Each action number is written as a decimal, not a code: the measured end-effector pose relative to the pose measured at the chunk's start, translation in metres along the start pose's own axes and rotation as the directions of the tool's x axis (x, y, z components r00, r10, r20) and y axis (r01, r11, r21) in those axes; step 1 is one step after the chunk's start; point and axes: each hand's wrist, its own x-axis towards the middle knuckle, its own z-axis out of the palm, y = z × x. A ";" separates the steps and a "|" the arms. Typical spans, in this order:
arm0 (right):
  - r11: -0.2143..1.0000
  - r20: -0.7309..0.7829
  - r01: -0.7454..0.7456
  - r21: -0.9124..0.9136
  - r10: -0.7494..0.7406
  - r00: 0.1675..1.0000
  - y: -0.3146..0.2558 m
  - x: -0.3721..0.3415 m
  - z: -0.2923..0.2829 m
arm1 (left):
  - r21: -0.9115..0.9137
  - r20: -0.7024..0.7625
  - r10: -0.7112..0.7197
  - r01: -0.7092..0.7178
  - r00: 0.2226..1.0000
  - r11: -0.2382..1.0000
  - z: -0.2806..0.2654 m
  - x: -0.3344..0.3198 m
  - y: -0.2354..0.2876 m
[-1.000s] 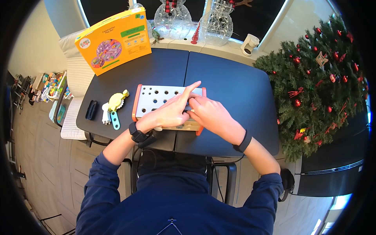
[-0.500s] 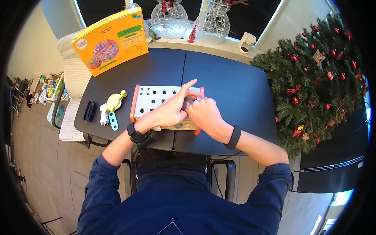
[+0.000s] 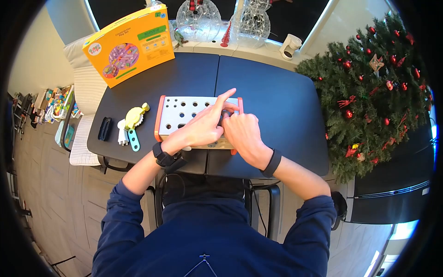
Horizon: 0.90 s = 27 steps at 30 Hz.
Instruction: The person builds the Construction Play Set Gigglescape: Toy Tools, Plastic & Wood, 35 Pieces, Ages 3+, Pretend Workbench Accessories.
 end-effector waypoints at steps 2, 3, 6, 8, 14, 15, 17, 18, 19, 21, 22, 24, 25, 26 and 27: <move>1.000 0.012 -0.019 0.011 0.019 1.000 -0.002 -0.001 -0.003 | -0.035 -0.033 0.005 -0.006 0.999 0.999 0.002 -0.001 0.000; 0.999 0.019 -0.028 0.017 0.028 0.999 -0.003 -0.002 -0.004 | -0.078 -0.063 0.007 -0.012 0.998 0.997 0.003 -0.002 -0.001; 0.992 -0.056 -0.086 0.087 0.091 0.994 -0.006 -0.002 -0.003 | -0.124 -0.162 0.047 -0.068 0.986 0.990 0.002 -0.003 0.000; 0.993 -0.078 -0.085 0.081 0.092 0.993 -0.006 -0.003 0.002 | -0.157 -0.239 0.037 -0.076 0.970 0.985 -0.003 -0.010 0.000; 0.980 -0.142 -0.164 0.116 0.180 0.973 -0.008 -0.009 0.004 | -0.232 -0.496 -0.114 -0.005 0.861 0.973 -0.033 -0.060 0.012; 0.979 -0.165 -0.166 0.114 0.184 0.969 -0.008 -0.011 0.007 | -0.204 -0.544 -0.117 0.005 0.831 0.979 -0.042 -0.076 0.009; 0.979 -0.204 -0.166 0.120 0.188 0.961 -0.008 -0.013 0.011 | -0.116 -0.592 -0.165 0.119 0.789 0.986 -0.060 -0.111 0.000; 0.978 -0.198 -0.172 0.121 0.193 0.961 -0.010 -0.013 0.012 | -0.056 -0.596 -0.206 0.216 0.776 0.975 -0.069 -0.130 -0.006; 0.977 -0.195 -0.179 0.119 0.200 0.960 -0.010 -0.012 0.013 | 0.030 -0.558 -0.262 0.335 0.787 0.942 -0.077 -0.148 -0.005; 0.976 -0.193 -0.189 0.108 0.207 0.959 -0.011 -0.011 0.013 | 0.237 -0.447 -0.429 0.566 0.785 0.789 -0.089 -0.182 -0.003; 0.975 -0.191 -0.189 0.113 0.208 0.959 -0.012 -0.012 0.014 | 0.395 -0.406 -0.457 0.603 0.792 0.694 -0.089 -0.203 -0.022; 0.974 -0.191 -0.192 0.121 0.213 0.958 -0.011 -0.012 0.015 | 0.575 -0.308 -0.698 0.711 0.646 0.404 -0.087 -0.223 -0.042; 0.974 -0.204 -0.188 0.125 0.211 0.956 -0.011 -0.012 0.016 | 0.585 -0.302 -0.723 0.720 0.621 0.373 -0.082 -0.227 -0.048; 0.974 -0.217 -0.185 0.127 0.209 0.953 -0.011 -0.013 0.017 | 0.596 -0.296 -0.747 0.726 0.595 0.343 -0.076 -0.230 -0.050; 0.975 -0.230 -0.184 0.129 0.209 0.951 -0.010 -0.012 0.018 | 0.607 -0.289 -0.769 0.730 0.570 0.313 -0.072 -0.231 -0.053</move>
